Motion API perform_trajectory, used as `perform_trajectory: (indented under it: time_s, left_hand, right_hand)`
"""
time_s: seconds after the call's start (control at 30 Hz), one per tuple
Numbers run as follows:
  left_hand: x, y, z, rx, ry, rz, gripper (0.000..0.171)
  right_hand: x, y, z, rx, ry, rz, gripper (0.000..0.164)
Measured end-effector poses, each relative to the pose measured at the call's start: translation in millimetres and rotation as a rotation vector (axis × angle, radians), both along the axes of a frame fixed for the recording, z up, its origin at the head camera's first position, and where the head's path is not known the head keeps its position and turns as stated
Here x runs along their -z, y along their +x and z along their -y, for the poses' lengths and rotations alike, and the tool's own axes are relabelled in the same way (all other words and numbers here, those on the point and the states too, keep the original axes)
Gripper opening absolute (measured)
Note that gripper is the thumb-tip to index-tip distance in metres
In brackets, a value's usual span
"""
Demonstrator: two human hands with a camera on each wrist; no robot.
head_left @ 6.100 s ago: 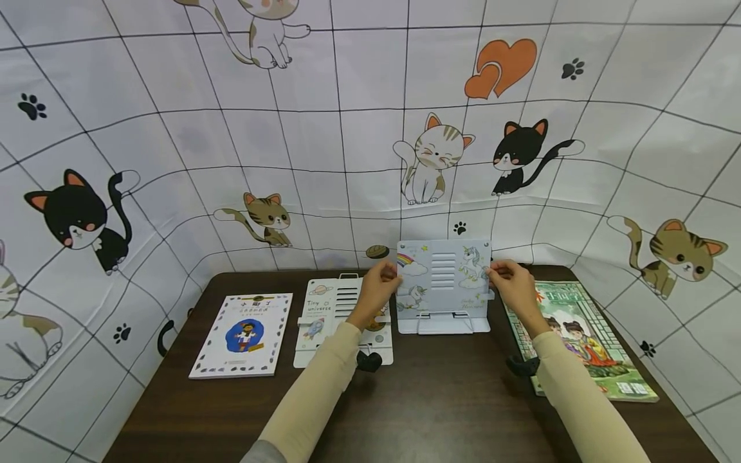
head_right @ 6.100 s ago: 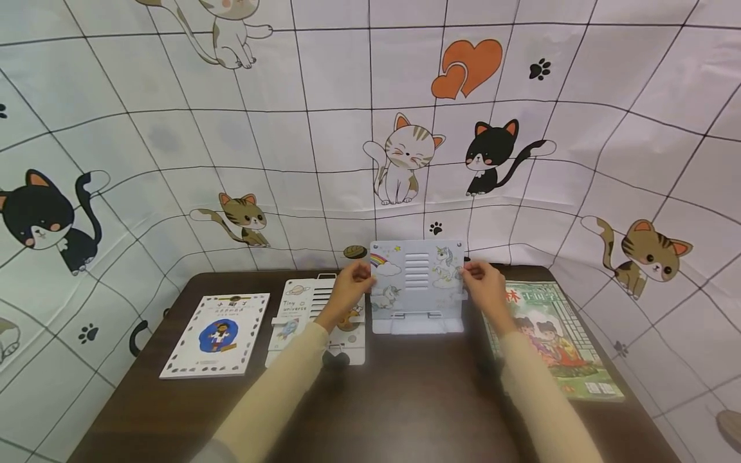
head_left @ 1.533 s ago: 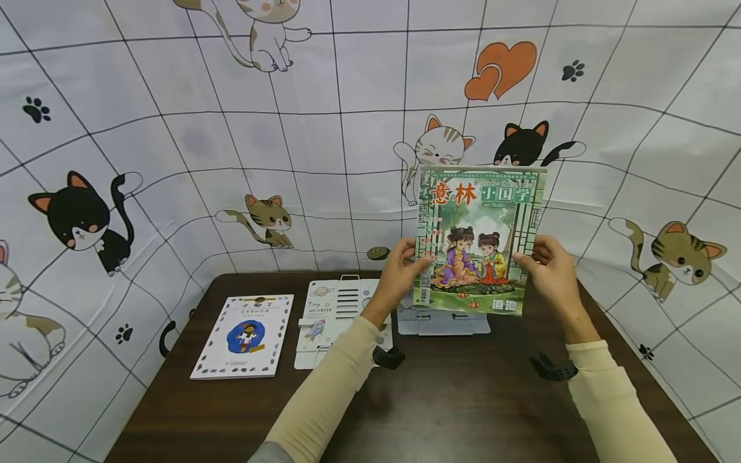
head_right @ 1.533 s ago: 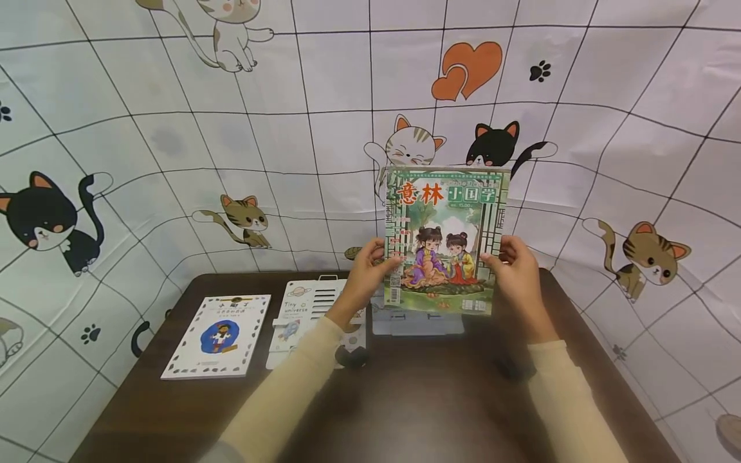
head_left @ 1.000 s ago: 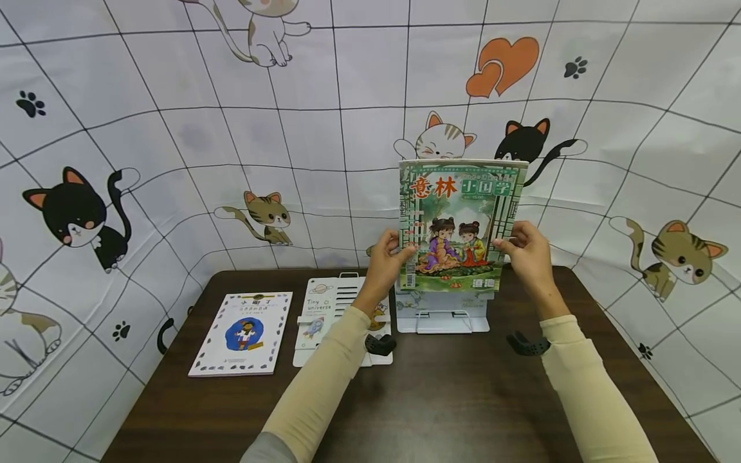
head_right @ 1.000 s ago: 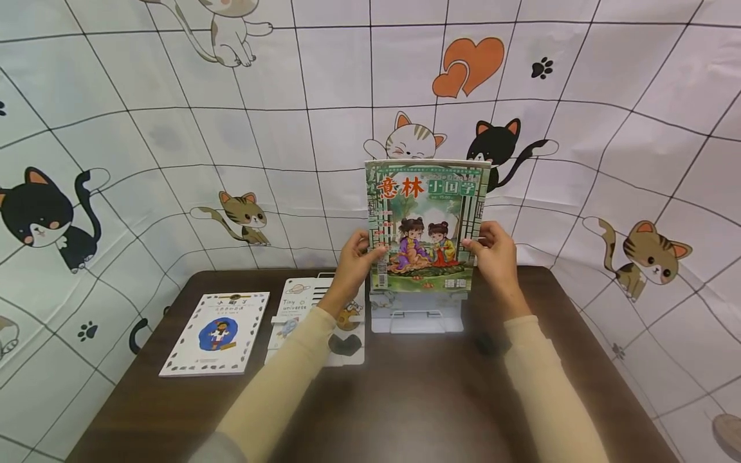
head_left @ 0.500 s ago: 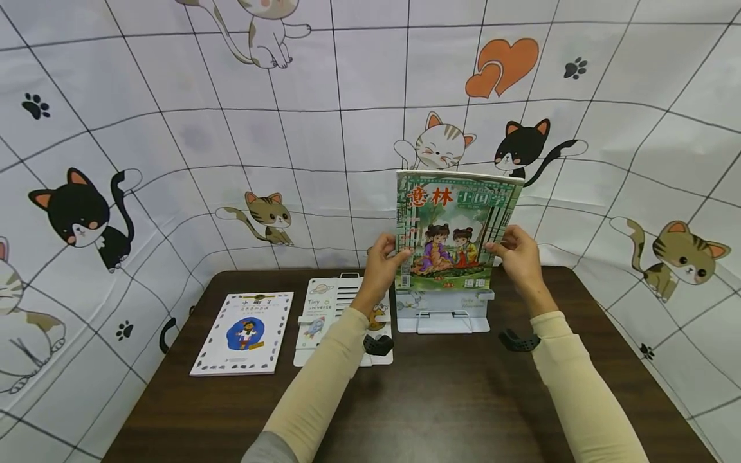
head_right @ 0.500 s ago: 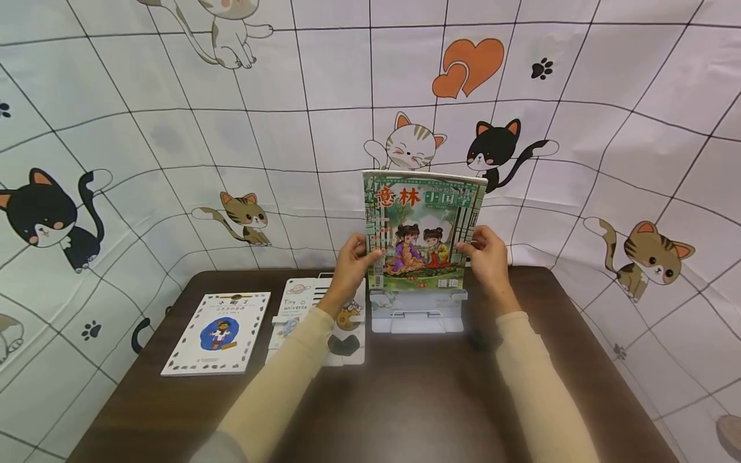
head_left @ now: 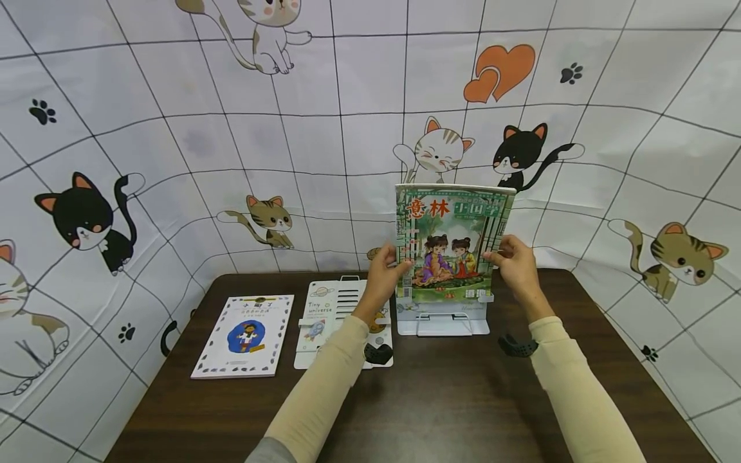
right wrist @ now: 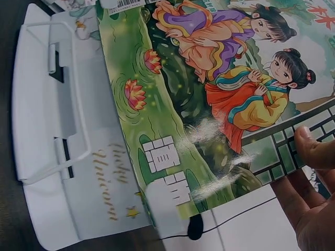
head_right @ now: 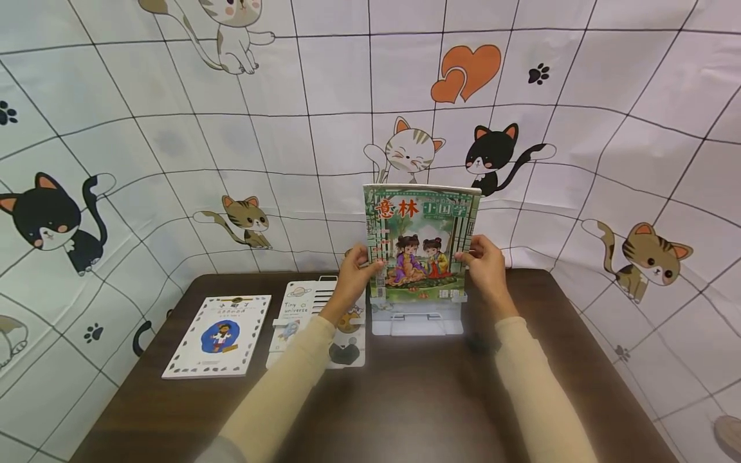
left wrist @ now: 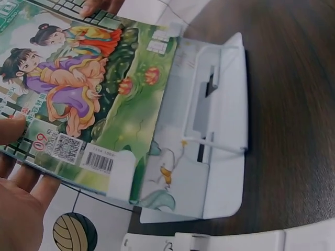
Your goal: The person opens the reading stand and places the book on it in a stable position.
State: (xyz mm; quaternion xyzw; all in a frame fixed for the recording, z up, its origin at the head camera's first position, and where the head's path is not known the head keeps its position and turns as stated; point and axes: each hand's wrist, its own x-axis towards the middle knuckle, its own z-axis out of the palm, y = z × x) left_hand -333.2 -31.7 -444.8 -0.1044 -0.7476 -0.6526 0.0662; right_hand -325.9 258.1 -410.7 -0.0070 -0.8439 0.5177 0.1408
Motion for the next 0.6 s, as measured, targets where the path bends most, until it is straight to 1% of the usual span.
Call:
perform_trajectory:
  time_s: [0.13,0.2,0.37,0.47,0.6]
  left_hand:
    - [3.7,4.6,1.3,-0.024,-0.055,0.015,0.025]
    - [5.5,6.0,2.4,-0.054,-0.092,0.005,0.019]
    - [8.9,7.8,6.1,-0.105,-0.165,-0.049,0.022]
    - [11.8,8.4,8.1,-0.116,-0.177,-0.065,0.024]
    - [17.6,9.6,10.3,-0.11,-0.164,-0.072,0.03]
  right_hand:
    - [8.7,3.3,-0.1,0.009,0.003,0.013,0.046]
    - [12.3,5.0,-0.7,0.009,0.003,0.024,0.048]
    - [19.6,7.2,-0.5,0.02,0.022,0.034,0.048]
    - [24.4,8.5,1.3,0.038,0.038,0.027,0.049]
    - [33.1,11.3,3.6,0.064,0.078,0.007,0.046]
